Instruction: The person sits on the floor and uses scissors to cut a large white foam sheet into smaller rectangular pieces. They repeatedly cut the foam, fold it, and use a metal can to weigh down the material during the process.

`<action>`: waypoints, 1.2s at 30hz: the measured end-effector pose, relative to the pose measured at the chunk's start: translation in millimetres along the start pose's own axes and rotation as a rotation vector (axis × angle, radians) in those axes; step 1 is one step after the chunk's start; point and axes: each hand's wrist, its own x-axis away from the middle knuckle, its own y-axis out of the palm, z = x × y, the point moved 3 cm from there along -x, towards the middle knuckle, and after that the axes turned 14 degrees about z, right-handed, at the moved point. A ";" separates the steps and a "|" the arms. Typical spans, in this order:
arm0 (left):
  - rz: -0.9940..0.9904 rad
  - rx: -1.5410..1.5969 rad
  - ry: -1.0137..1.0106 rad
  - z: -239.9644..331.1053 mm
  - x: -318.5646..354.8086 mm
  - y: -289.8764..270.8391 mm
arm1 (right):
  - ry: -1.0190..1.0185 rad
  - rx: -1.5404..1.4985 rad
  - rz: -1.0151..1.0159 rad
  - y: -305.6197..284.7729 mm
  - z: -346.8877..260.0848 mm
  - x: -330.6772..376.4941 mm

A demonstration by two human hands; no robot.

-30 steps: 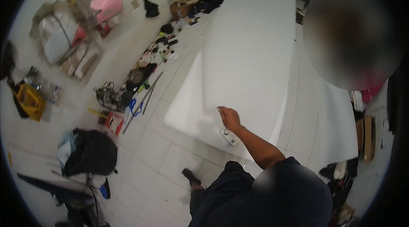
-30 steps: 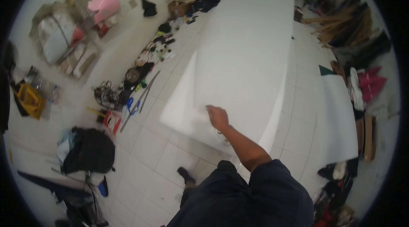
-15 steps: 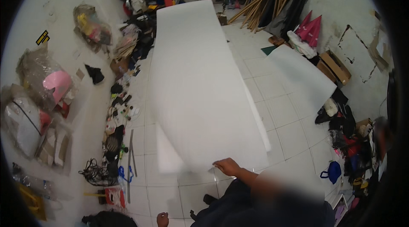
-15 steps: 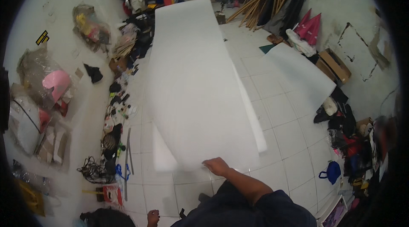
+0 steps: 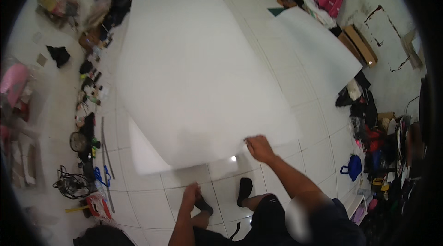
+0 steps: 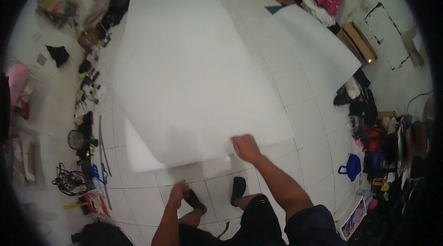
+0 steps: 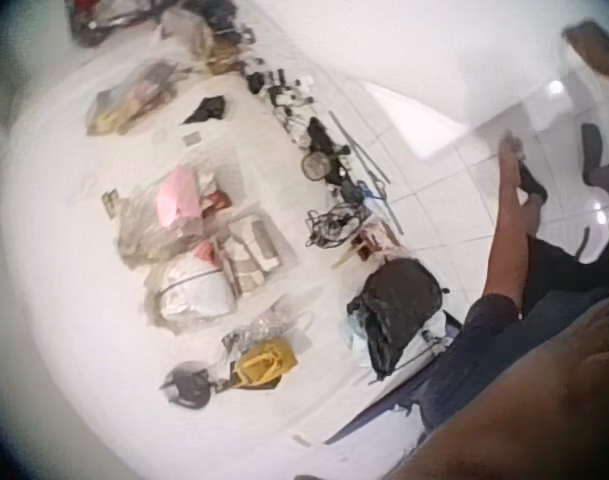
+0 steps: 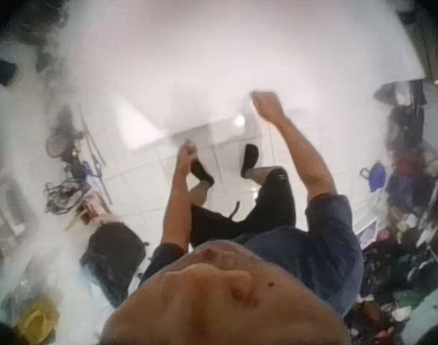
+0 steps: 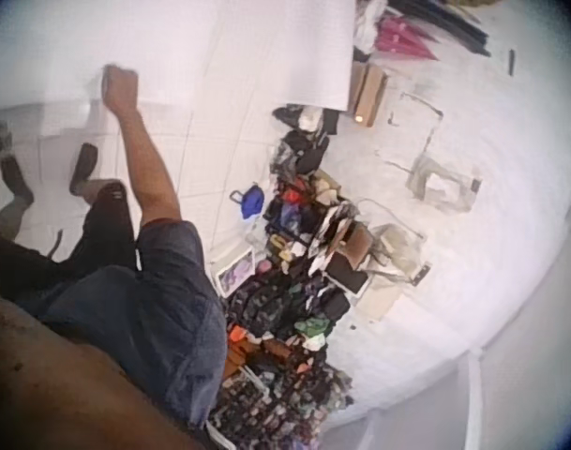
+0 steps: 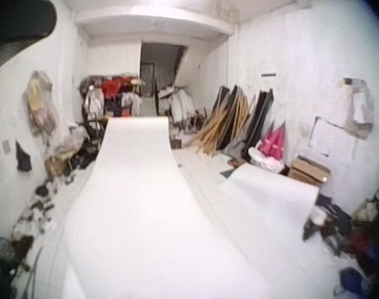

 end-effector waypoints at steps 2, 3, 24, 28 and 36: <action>0.063 0.189 -0.087 8.5 -61.6 22.8 | 0.013 -0.058 0.011 30.0 36.4 -15.3; 0.064 0.314 -0.007 9.0 -91.3 21.8 | 0.000 -0.124 0.047 49.3 54.7 -13.2; 1.213 0.386 1.197 66.1 -291.2 -35.3 | -0.228 0.135 0.469 141.3 187.2 -12.7; 1.023 0.804 0.916 37.3 -290.9 -9.1 | -0.238 0.154 0.365 151.9 173.5 -8.2; 0.140 0.620 0.515 33.7 -350.1 28.4 | -0.335 0.252 0.409 152.3 161.4 8.2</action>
